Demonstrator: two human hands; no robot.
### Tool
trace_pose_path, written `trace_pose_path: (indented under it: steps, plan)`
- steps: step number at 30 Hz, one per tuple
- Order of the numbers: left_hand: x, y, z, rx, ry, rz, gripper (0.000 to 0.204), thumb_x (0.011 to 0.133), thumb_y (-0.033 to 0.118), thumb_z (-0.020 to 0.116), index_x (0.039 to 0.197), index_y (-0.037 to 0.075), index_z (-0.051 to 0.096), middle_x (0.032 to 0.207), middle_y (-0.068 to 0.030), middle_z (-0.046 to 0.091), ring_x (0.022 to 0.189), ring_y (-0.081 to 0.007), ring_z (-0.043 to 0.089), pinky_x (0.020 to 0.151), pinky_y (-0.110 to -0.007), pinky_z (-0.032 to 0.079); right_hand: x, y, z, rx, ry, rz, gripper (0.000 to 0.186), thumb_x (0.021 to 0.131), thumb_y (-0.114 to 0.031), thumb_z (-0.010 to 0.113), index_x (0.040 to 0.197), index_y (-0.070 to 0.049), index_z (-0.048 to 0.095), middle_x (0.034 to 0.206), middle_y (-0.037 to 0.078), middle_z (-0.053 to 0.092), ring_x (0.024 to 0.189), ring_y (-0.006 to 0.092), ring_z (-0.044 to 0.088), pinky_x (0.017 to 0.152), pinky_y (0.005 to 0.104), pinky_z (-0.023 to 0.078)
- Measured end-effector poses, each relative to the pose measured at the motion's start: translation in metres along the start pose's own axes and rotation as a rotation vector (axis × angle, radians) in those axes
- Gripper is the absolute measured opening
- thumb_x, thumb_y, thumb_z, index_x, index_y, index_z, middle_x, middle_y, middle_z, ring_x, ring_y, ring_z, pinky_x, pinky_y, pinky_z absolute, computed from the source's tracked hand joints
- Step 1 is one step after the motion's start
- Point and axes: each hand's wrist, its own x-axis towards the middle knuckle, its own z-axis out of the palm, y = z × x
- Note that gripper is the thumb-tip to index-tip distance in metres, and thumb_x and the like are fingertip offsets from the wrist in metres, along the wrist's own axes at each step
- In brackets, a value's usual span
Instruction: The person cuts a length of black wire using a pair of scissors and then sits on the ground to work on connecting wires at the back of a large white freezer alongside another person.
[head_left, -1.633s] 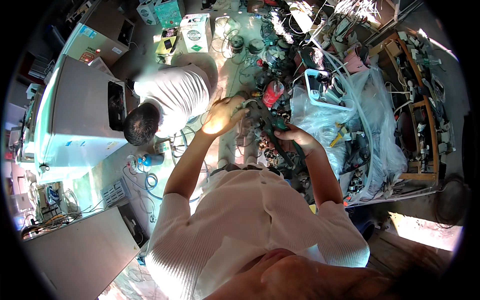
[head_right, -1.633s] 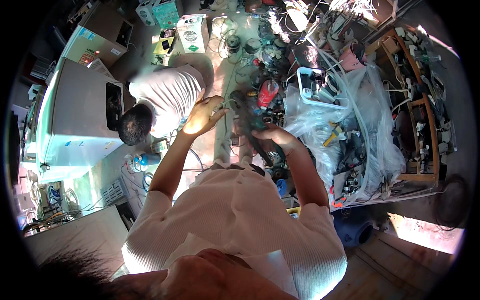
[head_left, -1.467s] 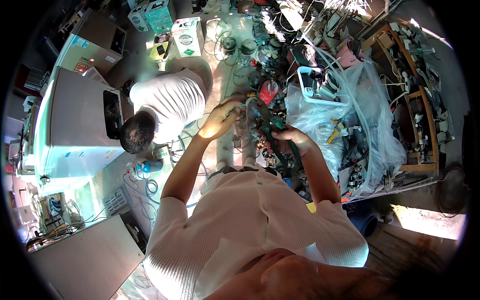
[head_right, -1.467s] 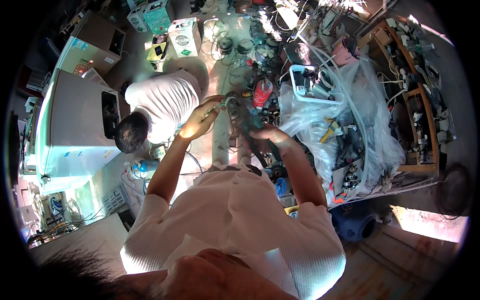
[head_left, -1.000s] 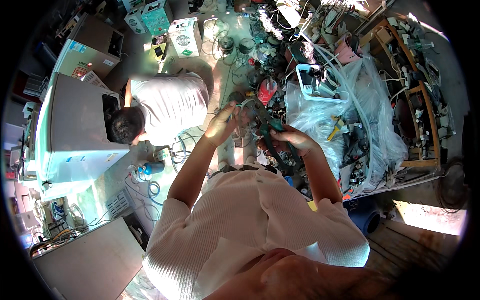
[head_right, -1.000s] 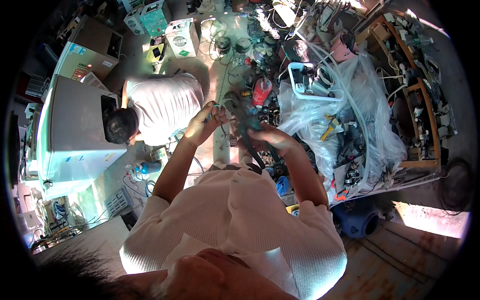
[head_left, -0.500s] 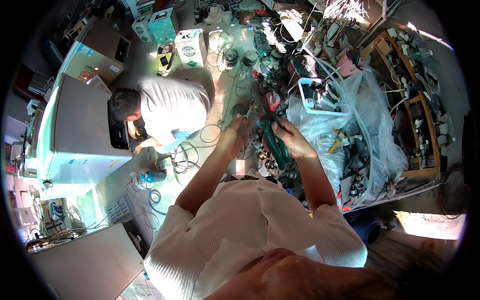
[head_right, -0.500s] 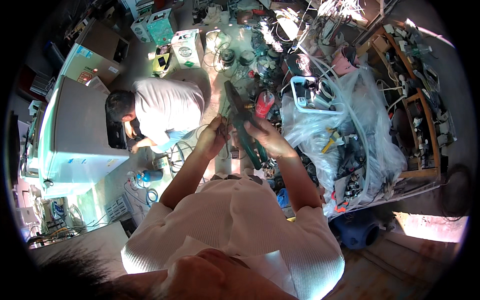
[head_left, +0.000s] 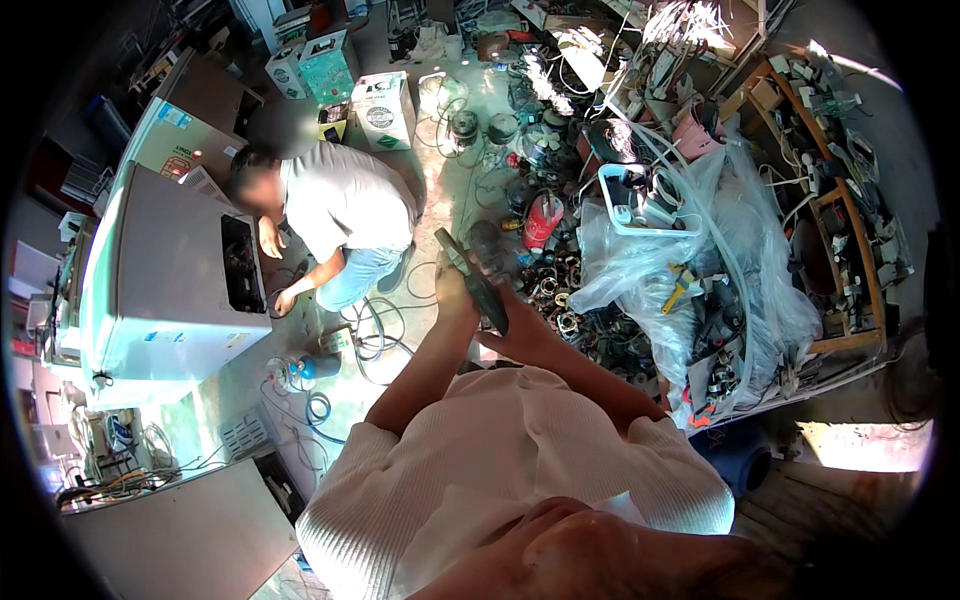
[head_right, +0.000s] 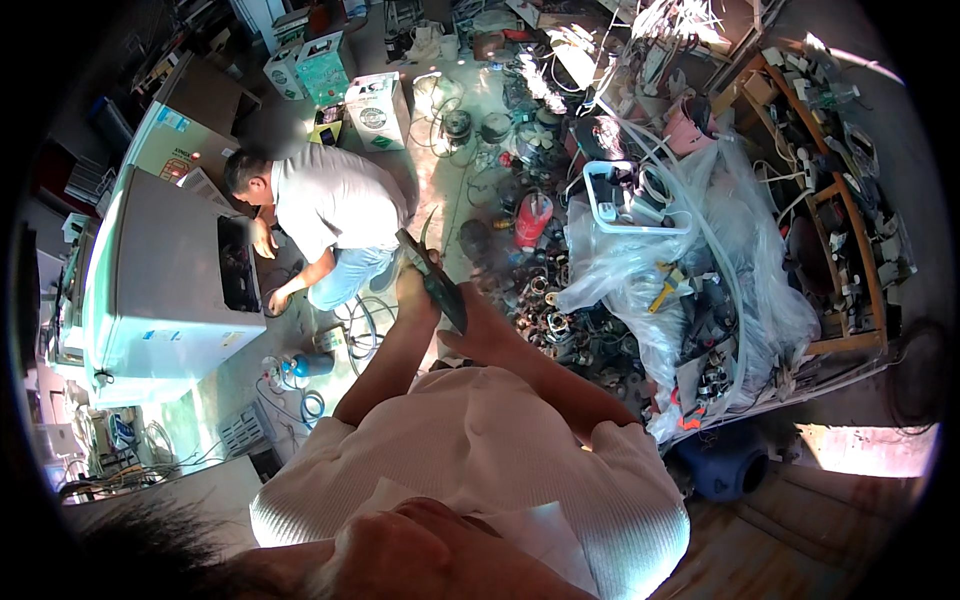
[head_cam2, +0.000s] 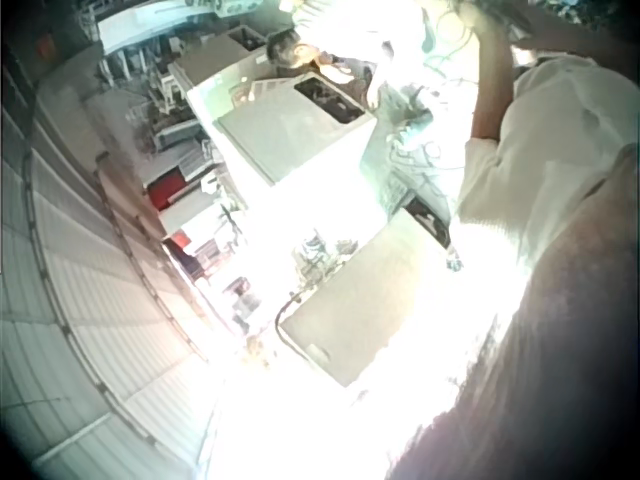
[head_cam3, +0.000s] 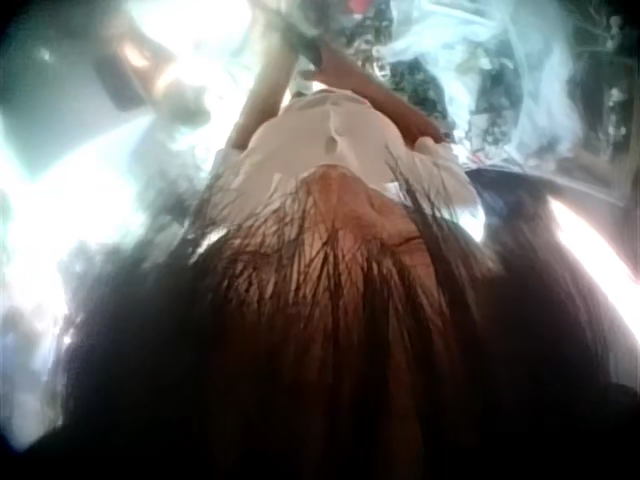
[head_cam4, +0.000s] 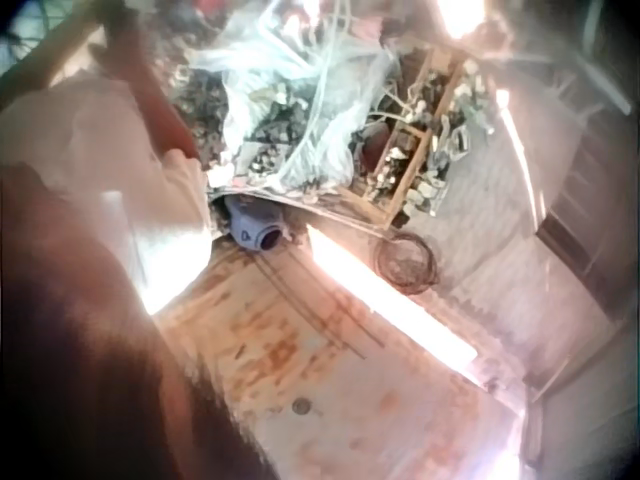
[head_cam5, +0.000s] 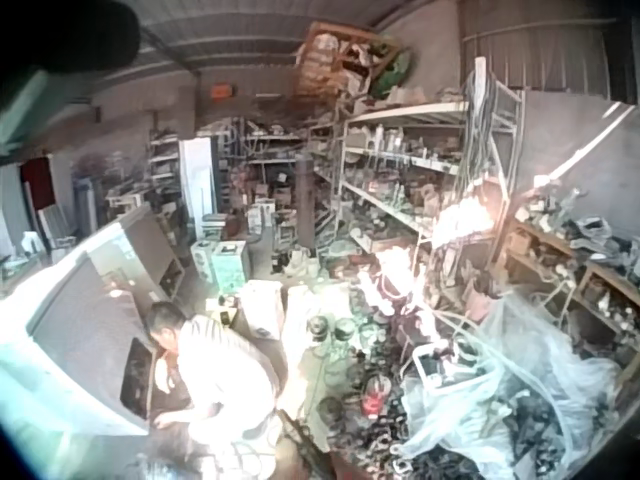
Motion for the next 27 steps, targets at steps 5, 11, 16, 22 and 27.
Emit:
trace_pose_path:
  steps: [5, 11, 16, 22, 27]
  plan:
    - [-0.008, 0.009, 0.017, 0.243, -0.156, 0.148, 0.027, 0.099, 0.034, 0.039, 0.098, 0.010, 0.052, 0.083, 0.0005, 0.054, 0.072, -0.0102, 0.048, 0.064, -0.024, 0.037, 0.009, 0.022, -0.007, 0.506, -0.072, 0.170, 0.035, 0.081, -0.024, 0.067, 0.106, -0.003, 0.051, 0.081, 0.007, 0.057, 0.078, 0.0219, 0.060, 0.067, 0.0364, 0.048]
    - [-0.006, 0.038, 0.007, 0.193, -0.279, 0.139, 0.020, 0.097, 0.026, 0.046, 0.101, 0.008, 0.052, 0.089, -0.0026, 0.058, 0.079, -0.0102, 0.054, 0.067, -0.023, 0.040, 0.003, -0.001, -0.034, 0.798, -0.026, 0.215, 0.027, 0.090, -0.030, 0.059, 0.105, -0.007, 0.058, 0.081, -0.002, 0.054, 0.068, 0.0094, 0.050, 0.071, 0.0288, 0.046]
    - [-0.021, 0.044, 0.007, 0.165, -0.327, 0.157, 0.014, 0.097, 0.020, 0.047, 0.095, 0.007, 0.052, 0.088, -0.0034, 0.059, 0.074, -0.0088, 0.053, 0.065, -0.021, 0.040, -0.001, 0.029, -0.038, 0.645, -0.017, 0.303, 0.029, 0.091, -0.029, 0.057, 0.108, -0.006, 0.060, 0.076, -0.002, 0.053, 0.067, 0.0081, 0.049, 0.066, 0.0265, 0.044]
    - [-0.021, 0.042, -0.001, 0.394, -0.368, 0.394, 0.012, 0.094, 0.016, 0.054, 0.086, 0.008, 0.049, 0.078, 0.0015, 0.054, 0.068, -0.0047, 0.044, 0.063, -0.019, 0.036, -0.020, 0.018, -0.034, 0.707, -0.145, 0.170, 0.033, 0.091, -0.022, 0.057, 0.116, -0.001, 0.053, 0.089, 0.006, 0.065, 0.079, 0.0100, 0.057, 0.073, 0.0285, 0.048]
    - [-0.034, 0.046, 0.004, 0.651, -0.288, 0.553, 0.015, 0.090, 0.015, 0.060, 0.085, 0.005, 0.050, 0.070, 0.0014, 0.054, 0.063, -0.0046, 0.047, 0.057, -0.021, 0.039, -0.021, 0.007, -0.030, 0.219, -0.113, 0.113, 0.045, 0.088, -0.020, 0.058, 0.125, 0.003, 0.046, 0.102, 0.010, 0.065, 0.092, 0.0150, 0.060, 0.082, 0.0307, 0.046]
